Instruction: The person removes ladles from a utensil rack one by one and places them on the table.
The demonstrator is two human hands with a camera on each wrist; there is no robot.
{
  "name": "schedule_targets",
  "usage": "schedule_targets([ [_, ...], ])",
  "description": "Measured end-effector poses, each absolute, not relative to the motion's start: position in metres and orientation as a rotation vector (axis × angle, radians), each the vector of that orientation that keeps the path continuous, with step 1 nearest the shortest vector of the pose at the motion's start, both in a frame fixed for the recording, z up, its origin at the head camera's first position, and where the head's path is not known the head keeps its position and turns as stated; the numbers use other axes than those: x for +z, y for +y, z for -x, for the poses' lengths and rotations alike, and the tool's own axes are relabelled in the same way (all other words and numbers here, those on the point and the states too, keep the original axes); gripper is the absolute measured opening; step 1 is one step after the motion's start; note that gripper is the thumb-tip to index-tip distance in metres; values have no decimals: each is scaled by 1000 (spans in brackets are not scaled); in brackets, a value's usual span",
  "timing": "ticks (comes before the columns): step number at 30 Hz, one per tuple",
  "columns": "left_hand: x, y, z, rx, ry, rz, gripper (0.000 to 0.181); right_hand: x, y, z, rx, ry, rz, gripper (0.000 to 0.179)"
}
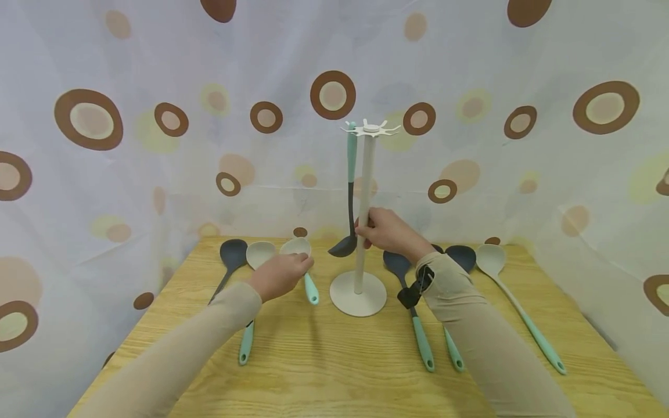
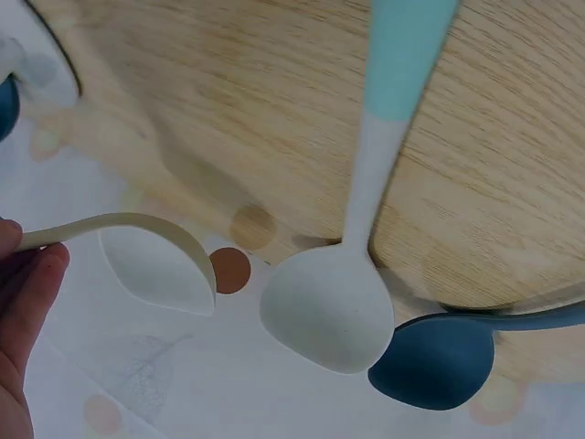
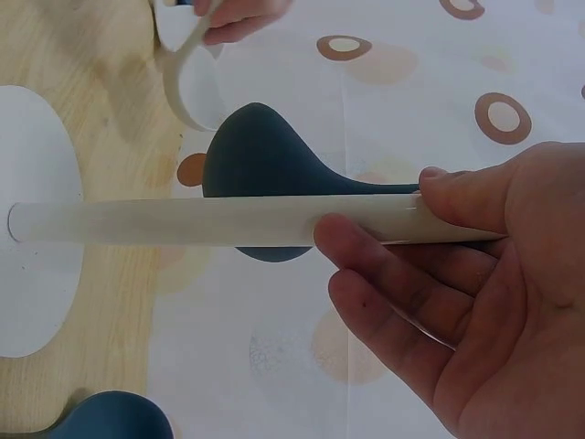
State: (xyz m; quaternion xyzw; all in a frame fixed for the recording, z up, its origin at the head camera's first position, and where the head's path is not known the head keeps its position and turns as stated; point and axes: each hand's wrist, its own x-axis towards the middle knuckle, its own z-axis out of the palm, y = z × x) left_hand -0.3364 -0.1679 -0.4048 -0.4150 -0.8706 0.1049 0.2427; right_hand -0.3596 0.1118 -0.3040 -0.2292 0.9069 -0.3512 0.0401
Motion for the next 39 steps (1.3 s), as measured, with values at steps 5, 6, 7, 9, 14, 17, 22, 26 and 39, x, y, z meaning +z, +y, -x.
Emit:
schedule_targets([
  [5, -413, -169, 334, 519, -2436, 1176, 28, -303, 110, 358, -1076, 2779, 697, 18],
  [6, -415, -170, 333, 548, -2435, 1186, 28, -303, 110, 358, -1075, 2779, 696, 18],
  [7, -417, -171, 333, 571, -2434, 1193, 27, -303, 110, 359, -1075, 2779, 694, 18],
  [9, -421, -171, 332, 613, -2417, 1200, 26, -303, 109, 358, -1074, 2780, 691, 18],
  [14, -431, -173, 333, 634, -2391, 1203, 19, -303, 109, 359, -1073, 2784, 692, 18],
  [17, -436, -173, 335, 634, -2386, 1215, 16, -303, 109, 360, -1080, 2786, 693, 18],
  [22, -442, -174, 337, 635, -2370, 1233, 14, -303, 110, 359, -1088, 2784, 694, 17],
  [26, -446, -178, 340, 618, -2381, 1223, 12, -303, 111, 358, -1098, 2777, 688, 17],
  [39, -454, -182, 350, 605, -2427, 1202, 10, -307, 111, 361, -1085, 2784, 673, 19],
])
